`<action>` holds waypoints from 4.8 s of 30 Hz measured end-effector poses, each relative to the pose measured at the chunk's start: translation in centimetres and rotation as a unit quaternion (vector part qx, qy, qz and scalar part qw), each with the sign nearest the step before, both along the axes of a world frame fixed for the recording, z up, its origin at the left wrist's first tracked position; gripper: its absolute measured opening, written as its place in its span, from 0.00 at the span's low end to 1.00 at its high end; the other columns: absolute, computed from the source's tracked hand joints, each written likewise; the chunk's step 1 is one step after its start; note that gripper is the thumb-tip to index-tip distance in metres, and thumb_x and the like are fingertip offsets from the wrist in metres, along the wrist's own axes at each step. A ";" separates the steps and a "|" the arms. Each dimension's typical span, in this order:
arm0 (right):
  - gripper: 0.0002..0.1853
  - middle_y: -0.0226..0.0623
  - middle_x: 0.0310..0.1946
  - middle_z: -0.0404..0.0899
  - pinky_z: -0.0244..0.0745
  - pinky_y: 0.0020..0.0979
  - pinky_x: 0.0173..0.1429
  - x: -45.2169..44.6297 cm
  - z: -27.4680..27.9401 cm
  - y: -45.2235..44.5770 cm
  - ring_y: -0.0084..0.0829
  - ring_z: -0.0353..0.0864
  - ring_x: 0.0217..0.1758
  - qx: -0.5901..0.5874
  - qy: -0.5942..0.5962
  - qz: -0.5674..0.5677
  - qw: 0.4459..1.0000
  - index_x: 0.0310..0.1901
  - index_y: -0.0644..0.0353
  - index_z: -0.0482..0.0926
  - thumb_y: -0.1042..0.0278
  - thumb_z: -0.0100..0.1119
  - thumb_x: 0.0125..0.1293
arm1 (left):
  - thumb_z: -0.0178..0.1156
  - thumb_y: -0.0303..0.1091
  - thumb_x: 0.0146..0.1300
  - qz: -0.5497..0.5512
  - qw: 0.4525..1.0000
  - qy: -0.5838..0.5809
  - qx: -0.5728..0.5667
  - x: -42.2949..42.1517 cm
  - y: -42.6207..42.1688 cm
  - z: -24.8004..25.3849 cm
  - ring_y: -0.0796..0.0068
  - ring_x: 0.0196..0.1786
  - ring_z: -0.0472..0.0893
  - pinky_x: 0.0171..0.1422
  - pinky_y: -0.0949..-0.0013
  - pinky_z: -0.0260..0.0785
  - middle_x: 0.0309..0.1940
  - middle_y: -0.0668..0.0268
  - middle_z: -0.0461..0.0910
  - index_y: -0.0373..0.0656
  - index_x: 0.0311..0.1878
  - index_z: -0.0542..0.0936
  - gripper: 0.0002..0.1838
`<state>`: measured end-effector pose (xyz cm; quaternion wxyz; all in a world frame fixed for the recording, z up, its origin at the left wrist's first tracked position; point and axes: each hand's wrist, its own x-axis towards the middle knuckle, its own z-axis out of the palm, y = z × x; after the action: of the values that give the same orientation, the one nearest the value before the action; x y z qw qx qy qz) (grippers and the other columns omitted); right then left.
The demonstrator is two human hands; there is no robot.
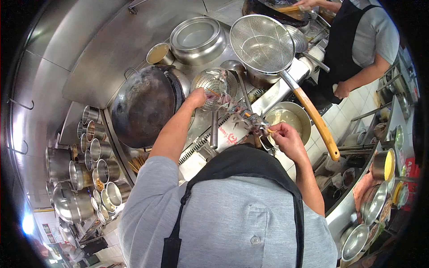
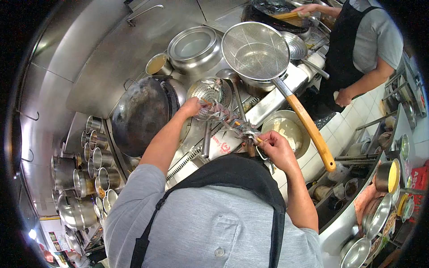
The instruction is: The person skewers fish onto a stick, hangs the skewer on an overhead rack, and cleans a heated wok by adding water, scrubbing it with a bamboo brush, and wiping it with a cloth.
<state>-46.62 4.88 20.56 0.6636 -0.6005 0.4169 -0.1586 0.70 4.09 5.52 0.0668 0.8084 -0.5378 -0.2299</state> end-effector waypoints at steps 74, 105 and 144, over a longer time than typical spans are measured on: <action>0.09 0.18 0.25 0.73 0.55 0.19 0.23 -3.9 -2.1 -1.0 0.10 0.61 0.19 0.049 -0.068 -0.101 0.991 0.52 0.63 0.79 0.71 0.60 0.74 | 0.72 0.48 0.61 0.240 0.970 -0.025 -0.021 -9.8 -8.3 -0.1 0.54 0.63 0.82 0.67 0.46 0.67 0.57 0.57 0.85 0.45 0.58 0.82 0.26; 0.09 0.20 0.27 0.74 0.59 0.20 0.27 -2.7 -0.4 -1.9 0.11 0.64 0.24 0.046 -0.009 -0.050 0.998 0.51 0.63 0.80 0.73 0.58 0.72 | 0.61 0.36 0.62 0.035 0.987 0.158 -0.024 -2.5 -3.9 -2.2 0.49 0.53 0.85 0.59 0.55 0.74 0.46 0.44 0.85 0.35 0.60 0.74 0.25; 0.11 0.36 0.31 0.84 0.74 0.30 0.39 4.4 0.8 -3.2 0.23 0.80 0.33 -0.110 0.095 0.026 0.989 0.44 0.68 0.83 0.67 0.66 0.70 | 0.57 0.30 0.67 0.166 0.957 0.230 -0.062 -0.1 -3.2 -3.9 0.65 0.28 0.88 0.30 0.63 0.76 0.33 0.58 0.86 0.35 0.49 0.82 0.12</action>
<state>-42.24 1.64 21.40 0.5552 -0.6927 0.4423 -0.1280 0.60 0.89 1.64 0.2762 0.8058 -0.3789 -0.3616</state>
